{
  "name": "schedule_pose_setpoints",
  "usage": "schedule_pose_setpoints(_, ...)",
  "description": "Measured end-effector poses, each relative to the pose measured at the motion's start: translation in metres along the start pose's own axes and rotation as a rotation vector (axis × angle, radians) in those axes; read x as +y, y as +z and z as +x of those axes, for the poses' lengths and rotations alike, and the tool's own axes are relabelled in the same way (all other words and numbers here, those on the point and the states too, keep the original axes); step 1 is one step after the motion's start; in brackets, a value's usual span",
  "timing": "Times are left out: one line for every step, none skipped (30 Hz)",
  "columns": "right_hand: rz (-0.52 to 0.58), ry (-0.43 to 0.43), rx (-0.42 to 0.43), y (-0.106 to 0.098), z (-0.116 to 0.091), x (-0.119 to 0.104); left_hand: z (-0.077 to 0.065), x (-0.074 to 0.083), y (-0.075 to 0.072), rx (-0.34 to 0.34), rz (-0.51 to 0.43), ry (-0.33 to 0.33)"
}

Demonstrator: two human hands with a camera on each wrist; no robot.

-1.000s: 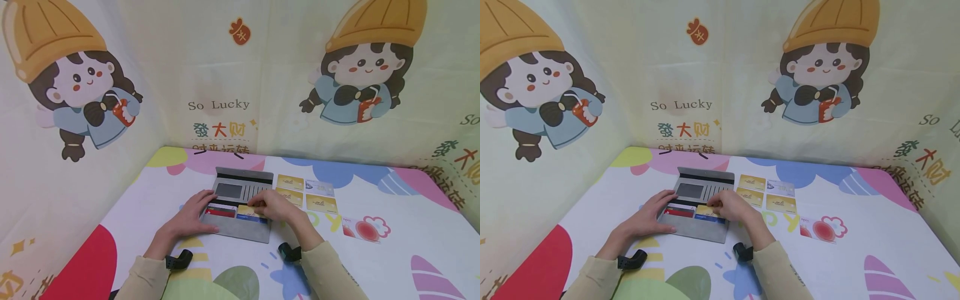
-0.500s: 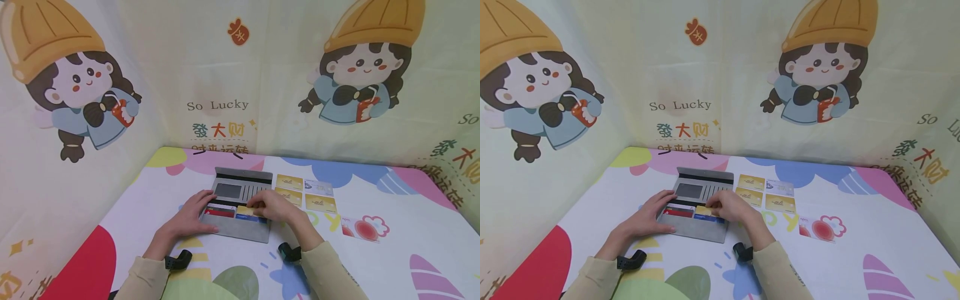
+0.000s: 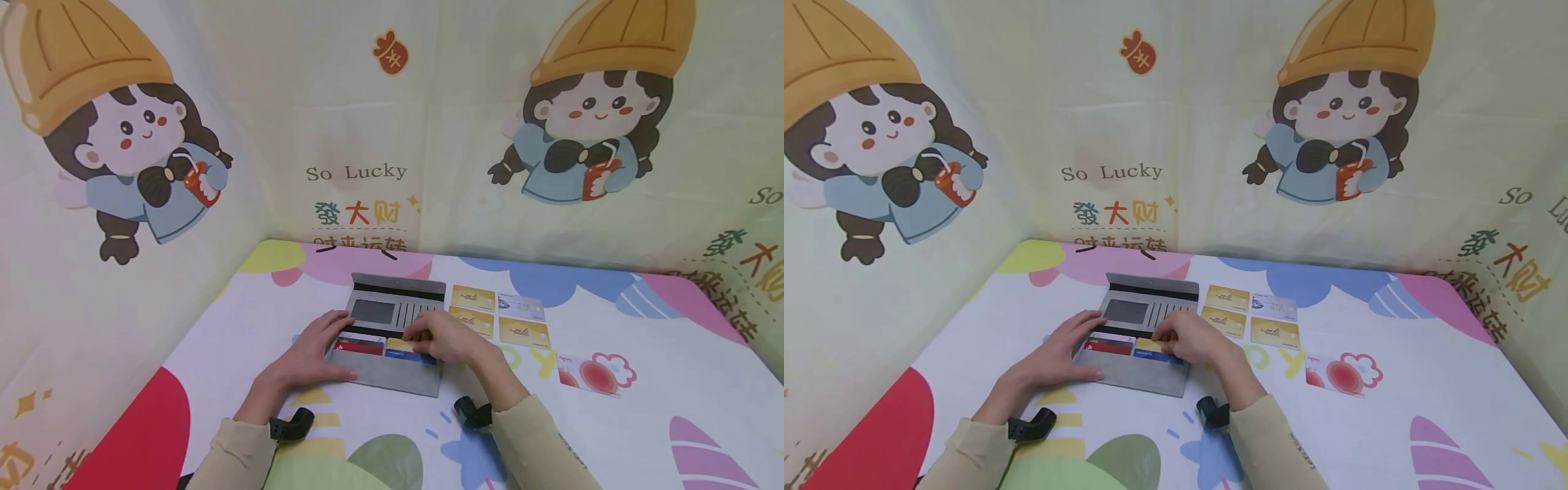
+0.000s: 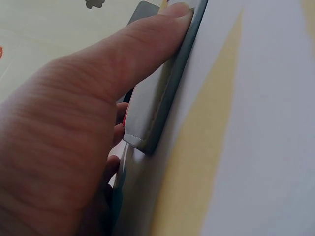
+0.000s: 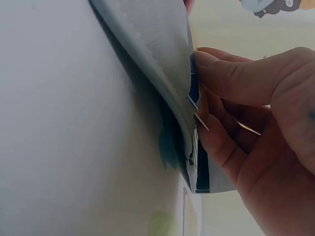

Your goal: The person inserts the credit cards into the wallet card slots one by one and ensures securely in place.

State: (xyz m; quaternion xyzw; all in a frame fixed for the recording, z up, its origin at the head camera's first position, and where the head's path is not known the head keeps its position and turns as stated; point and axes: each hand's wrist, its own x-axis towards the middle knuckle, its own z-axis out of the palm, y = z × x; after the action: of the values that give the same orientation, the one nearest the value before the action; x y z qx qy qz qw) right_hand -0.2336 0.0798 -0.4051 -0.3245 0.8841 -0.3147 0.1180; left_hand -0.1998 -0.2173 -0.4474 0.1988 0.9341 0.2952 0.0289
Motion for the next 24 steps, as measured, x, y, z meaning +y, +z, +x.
schedule_pose_setpoints(0.003, 0.003, -0.003, 0.0001, 0.0001, -0.0001, 0.0, 0.0002, 0.0, 0.0, 0.0, -0.001)
schedule_pose_setpoints(0.005, 0.004, -0.005, 0.0002, 0.0003, -0.0002, 0.0, 0.0003, -0.0001, -0.001, 0.0, -0.001)
schedule_pose_setpoints(0.006, 0.005, -0.007, 0.0005, 0.0004, -0.0001, 0.0001, 0.0005, -0.0001, -0.001, -0.001, -0.001)
schedule_pose_setpoints(0.009, 0.007, -0.008, 0.0008, 0.0004, 0.0001, 0.0001, 0.0006, -0.0001, -0.001, -0.001, -0.001)
schedule_pose_setpoints(0.009, 0.008, -0.009, 0.001, 0.0004, 0.0002, 0.0001, 0.0007, -0.0002, -0.002, -0.001, -0.002)
schedule_pose_setpoints(0.009, 0.008, -0.01, 0.0013, 0.0004, 0.0006, 0.0001, 0.0008, -0.0002, -0.002, 0.0, -0.001)
schedule_pose_setpoints(0.01, 0.01, -0.009, 0.0014, 0.0002, 0.0008, 0.0001, 0.0008, -0.0003, -0.002, 0.002, -0.002)
schedule_pose_setpoints(0.012, 0.01, -0.01, 0.0015, 0.0, 0.001, 0.0001, 0.0009, -0.0003, -0.002, 0.002, -0.002)
schedule_pose_setpoints(0.016, 0.012, -0.01, 0.0017, -0.0001, 0.0012, 0.0001, 0.001, -0.0004, -0.002, 0.003, -0.003)
schedule_pose_setpoints(0.019, 0.011, -0.011, 0.002, -0.0002, 0.0016, 0.0, 0.001, -0.0004, -0.003, 0.003, -0.003)
schedule_pose_setpoints(0.022, 0.014, -0.012, 0.0021, -0.0003, 0.0017, 0.0, 0.001, -0.0004, -0.004, 0.004, -0.005)
schedule_pose_setpoints(0.025, 0.016, -0.014, 0.0024, -0.0004, 0.0021, 0.0, 0.001, -0.0004, -0.005, 0.004, -0.007)
schedule_pose_setpoints(0.029, 0.019, -0.017, 0.0025, -0.0004, 0.0022, 0.0, 0.0011, -0.0004, -0.006, 0.003, -0.008)
schedule_pose_setpoints(0.033, 0.023, -0.019, 0.0027, -0.0004, 0.0024, -0.0001, 0.001, -0.0004, -0.007, 0.004, -0.006)
schedule_pose_setpoints(0.036, 0.025, -0.02, 0.0029, -0.0004, 0.0026, -0.0001, 0.0009, -0.0003, -0.008, 0.005, -0.005)
schedule_pose_setpoints(0.036, 0.026, -0.02, 0.003, -0.0004, 0.0027, -0.0001, 0.001, -0.0003, -0.008, 0.004, -0.003)
schedule_pose_setpoints(0.036, 0.031, -0.02, 0.0029, -0.0005, 0.0025, -0.0002, 0.001, -0.0004, -0.007, 0.002, -0.002)
schedule_pose_setpoints(0.034, 0.028, -0.022, 0.003, -0.0004, 0.0029, -0.0002, 0.0011, -0.0004, -0.006, 0.001, 0.001)
schedule_pose_setpoints(0.034, 0.028, -0.023, 0.0029, -0.0003, 0.0028, -0.0003, 0.0012, -0.0005, -0.004, 0.0, 0.005)
schedule_pose_setpoints(0.033, 0.028, -0.022, 0.0029, -0.0004, 0.0029, -0.0002, 0.0012, -0.0005, -0.003, 0.0, 0.008)
schedule_pose_setpoints(0.033, 0.028, -0.022, 0.0028, -0.0004, 0.0029, -0.0002, 0.0014, -0.0005, -0.003, -0.002, 0.007)
schedule_pose_setpoints(0.034, 0.027, -0.02, 0.0028, -0.0004, 0.0027, -0.0001, 0.0015, -0.0005, -0.002, -0.003, 0.007)
schedule_pose_setpoints(0.036, 0.028, -0.021, 0.0027, -0.0005, 0.0026, -0.0001, 0.0014, -0.0005, -0.002, -0.003, 0.008)
schedule_pose_setpoints(0.035, 0.026, -0.02, 0.0027, -0.0005, 0.0026, -0.0002, 0.0013, -0.0003, -0.001, -0.002, 0.007)
